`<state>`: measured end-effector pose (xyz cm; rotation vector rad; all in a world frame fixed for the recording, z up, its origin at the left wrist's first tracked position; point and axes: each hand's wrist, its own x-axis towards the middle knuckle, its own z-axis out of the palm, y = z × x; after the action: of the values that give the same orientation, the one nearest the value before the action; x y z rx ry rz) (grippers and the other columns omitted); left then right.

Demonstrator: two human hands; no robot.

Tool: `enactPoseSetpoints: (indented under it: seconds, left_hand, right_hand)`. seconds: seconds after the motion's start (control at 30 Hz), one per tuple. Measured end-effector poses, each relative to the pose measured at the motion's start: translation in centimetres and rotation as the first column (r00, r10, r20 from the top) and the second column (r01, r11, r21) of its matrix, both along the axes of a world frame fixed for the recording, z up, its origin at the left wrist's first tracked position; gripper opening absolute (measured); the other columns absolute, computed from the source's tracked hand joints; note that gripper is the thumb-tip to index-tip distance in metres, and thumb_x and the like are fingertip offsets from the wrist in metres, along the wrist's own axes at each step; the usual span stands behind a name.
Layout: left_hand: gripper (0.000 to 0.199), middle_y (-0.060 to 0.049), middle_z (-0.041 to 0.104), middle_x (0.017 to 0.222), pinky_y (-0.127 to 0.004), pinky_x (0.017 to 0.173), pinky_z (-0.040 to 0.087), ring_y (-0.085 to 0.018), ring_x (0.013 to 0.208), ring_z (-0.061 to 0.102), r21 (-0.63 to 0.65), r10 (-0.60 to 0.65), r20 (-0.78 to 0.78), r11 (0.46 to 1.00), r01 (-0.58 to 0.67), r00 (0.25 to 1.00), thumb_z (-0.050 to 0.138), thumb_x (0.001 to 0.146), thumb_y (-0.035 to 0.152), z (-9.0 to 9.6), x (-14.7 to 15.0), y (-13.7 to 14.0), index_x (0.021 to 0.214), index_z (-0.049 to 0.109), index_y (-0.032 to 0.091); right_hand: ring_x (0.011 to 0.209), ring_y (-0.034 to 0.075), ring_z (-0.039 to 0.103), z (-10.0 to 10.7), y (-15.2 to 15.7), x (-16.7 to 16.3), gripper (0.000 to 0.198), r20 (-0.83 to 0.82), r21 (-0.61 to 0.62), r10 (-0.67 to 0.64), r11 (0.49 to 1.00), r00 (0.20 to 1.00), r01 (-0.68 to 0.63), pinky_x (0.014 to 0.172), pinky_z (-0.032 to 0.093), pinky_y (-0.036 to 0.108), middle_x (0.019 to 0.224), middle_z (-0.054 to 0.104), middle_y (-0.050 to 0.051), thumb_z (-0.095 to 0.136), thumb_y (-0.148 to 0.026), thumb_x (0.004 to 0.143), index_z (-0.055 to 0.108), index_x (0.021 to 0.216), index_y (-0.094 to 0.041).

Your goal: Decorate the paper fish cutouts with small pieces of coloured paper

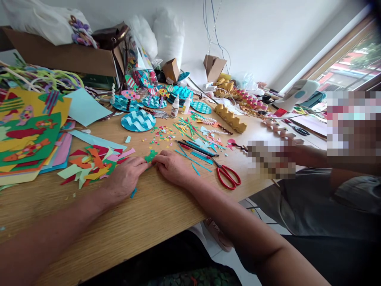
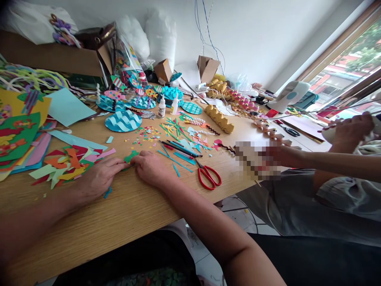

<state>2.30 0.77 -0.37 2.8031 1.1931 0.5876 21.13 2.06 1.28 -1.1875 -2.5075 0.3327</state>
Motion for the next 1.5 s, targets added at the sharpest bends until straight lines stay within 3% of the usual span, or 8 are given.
enactPoseSetpoints:
  seconds: [0.23, 0.53, 0.8, 1.13, 1.5]
  left_hand:
    - [0.042, -0.008, 0.058, 0.09, -0.037, 0.078, 0.046, -0.021, 0.088, 0.051, -0.035, 0.005, -0.01, 0.999, -0.005, 1.0, 0.029, 0.076, 0.002, 0.16, 0.28, 0.14, 0.1, 0.061, 0.014]
    - [0.043, -0.006, 0.056, 0.086, -0.035, 0.076, 0.046, -0.019, 0.085, 0.052, -0.068, -0.006, 0.028, 0.998, 0.007, 1.0, 0.029, 0.077, 0.002, 0.35, 0.11, 0.3, 0.102, 0.061, 0.018]
    - [0.042, -0.006, 0.057, 0.087, -0.037, 0.078, 0.046, -0.019, 0.087, 0.052, -0.01, 0.004, 0.006, 1.0, -0.004, 1.0, 0.029, 0.077, 0.002, 0.09, 0.21, -0.04, 0.099, 0.061, 0.017]
    - [0.047, -0.007, 0.06, 0.098, -0.038, 0.086, 0.046, -0.019, 0.095, 0.053, -0.026, 0.0, 0.071, 1.0, 0.002, 0.997, 0.028, 0.071, 0.001, 0.07, -0.52, -0.2, 0.101, 0.061, 0.018]
    - [0.047, -0.007, 0.06, 0.1, -0.036, 0.084, 0.047, -0.02, 0.096, 0.053, -0.002, 0.001, 0.035, 1.0, -0.001, 0.999, 0.028, 0.071, 0.0, 0.03, -0.6, -0.41, 0.099, 0.062, 0.017]
  right_hand:
    - [0.084, 0.014, 0.053, 0.13, 0.06, -0.24, 0.031, -0.001, -0.02, -0.027, 0.999, 1.0, 0.026, 0.076, 0.038, 0.024, 0.089, 0.06, 0.005, 0.039, -0.009, 0.078, 0.064, 0.095, -0.019]
    - [0.08, 0.012, 0.053, 0.2, 0.12, -0.09, 0.028, -0.044, -0.024, -0.033, 0.999, 0.999, 0.032, 0.075, 0.038, 0.023, 0.088, 0.06, 0.006, 0.04, -0.009, 0.079, 0.063, 0.093, -0.016]
    - [0.083, 0.014, 0.052, -0.07, 0.16, -0.14, 0.029, -0.002, -0.007, -0.013, 1.0, 1.0, 0.013, 0.077, 0.038, 0.025, 0.088, 0.058, 0.005, 0.041, -0.008, 0.079, 0.062, 0.095, -0.019]
    - [0.083, 0.013, 0.053, -0.01, 0.0, -0.01, 0.029, -0.013, -0.013, -0.023, 1.0, 1.0, 0.023, 0.076, 0.038, 0.024, 0.088, 0.058, 0.005, 0.041, -0.009, 0.08, 0.062, 0.095, -0.019]
    - [0.082, 0.013, 0.053, -0.07, 0.06, -0.07, 0.028, -0.01, 0.004, -0.025, 1.0, 1.0, 0.026, 0.076, 0.038, 0.024, 0.088, 0.058, 0.005, 0.041, -0.01, 0.081, 0.062, 0.096, -0.019]
